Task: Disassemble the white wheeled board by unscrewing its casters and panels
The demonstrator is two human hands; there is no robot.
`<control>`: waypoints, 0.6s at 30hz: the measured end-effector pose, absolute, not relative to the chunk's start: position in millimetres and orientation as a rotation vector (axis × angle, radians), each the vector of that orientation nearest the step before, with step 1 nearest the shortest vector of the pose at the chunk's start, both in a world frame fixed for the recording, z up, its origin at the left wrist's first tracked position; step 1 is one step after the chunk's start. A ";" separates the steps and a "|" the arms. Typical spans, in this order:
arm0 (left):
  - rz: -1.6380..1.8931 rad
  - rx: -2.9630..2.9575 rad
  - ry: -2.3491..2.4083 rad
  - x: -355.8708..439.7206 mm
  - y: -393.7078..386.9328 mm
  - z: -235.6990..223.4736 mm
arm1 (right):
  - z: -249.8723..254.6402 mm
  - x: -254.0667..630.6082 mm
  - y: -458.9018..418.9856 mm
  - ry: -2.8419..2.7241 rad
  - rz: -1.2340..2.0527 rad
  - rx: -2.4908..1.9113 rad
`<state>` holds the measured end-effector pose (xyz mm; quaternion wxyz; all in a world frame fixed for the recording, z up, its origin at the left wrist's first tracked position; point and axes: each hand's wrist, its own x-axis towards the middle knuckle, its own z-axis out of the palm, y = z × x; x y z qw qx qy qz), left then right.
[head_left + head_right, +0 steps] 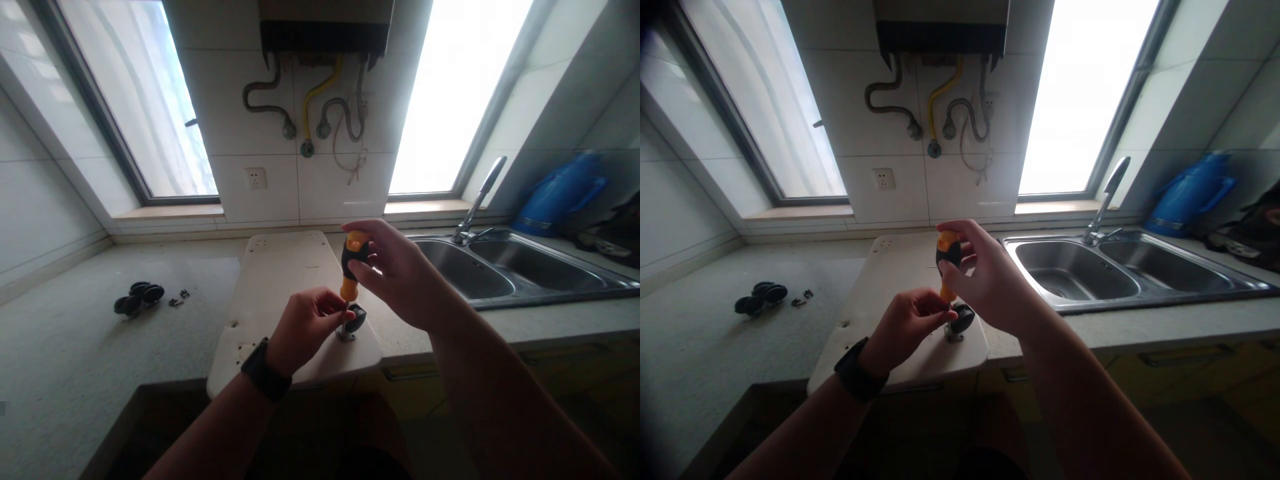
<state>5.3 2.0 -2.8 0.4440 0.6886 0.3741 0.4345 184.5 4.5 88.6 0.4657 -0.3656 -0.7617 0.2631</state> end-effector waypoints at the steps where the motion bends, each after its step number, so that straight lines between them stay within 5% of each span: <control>1: 1.084 1.697 0.929 5.1 2.1 -3.0 | 88.6 185.1 4.0 -1.888 0.653 -0.880; 18: 1.113 1.694 0.952 4.9 1.1 -4.5 | 91.9 182.2 -0.6 -1.932 0.587 -0.885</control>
